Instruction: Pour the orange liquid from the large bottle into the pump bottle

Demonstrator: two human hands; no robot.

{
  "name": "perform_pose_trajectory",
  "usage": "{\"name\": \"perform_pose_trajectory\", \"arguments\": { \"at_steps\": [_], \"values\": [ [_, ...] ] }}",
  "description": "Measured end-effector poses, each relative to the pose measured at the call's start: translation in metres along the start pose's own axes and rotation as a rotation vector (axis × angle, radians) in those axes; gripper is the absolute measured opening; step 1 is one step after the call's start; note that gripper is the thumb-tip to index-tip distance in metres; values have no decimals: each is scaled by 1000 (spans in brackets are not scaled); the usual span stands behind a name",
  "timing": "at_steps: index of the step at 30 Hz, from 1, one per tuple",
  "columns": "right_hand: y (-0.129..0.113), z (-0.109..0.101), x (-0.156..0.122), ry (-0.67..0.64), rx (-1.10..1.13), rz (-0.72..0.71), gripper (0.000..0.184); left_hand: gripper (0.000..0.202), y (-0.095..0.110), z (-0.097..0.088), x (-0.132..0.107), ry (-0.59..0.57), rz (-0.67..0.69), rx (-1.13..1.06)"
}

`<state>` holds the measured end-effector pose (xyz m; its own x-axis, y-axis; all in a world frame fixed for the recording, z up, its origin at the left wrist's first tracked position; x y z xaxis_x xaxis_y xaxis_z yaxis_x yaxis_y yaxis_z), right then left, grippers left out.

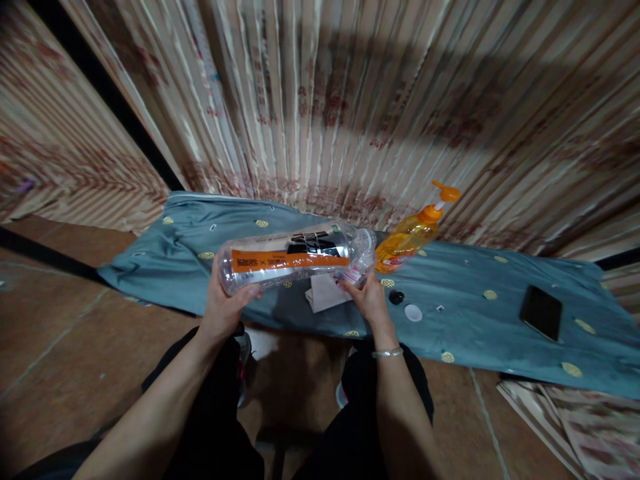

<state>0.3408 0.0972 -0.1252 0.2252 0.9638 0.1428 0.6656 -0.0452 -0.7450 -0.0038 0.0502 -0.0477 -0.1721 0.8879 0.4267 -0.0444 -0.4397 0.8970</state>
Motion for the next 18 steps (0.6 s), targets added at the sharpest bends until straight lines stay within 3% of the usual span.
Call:
{"name": "perform_pose_trajectory", "arguments": {
  "at_steps": [18],
  "values": [
    [-4, 2, -1, 1, 12, 2, 71, 92, -5, -1, 0, 41, -39, -70]
  ]
}}
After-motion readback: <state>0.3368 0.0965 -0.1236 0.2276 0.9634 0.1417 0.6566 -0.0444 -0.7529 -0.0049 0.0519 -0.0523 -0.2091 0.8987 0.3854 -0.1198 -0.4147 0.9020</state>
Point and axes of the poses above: each hand's wrist, its own x-axis towards the middle knuckle, its own z-axis out of the palm, y = z × x, the point moved 7 cm from there along x, towards the middle knuckle, and after that the axes turned 1 degree about -z, right-handed, at the moved point
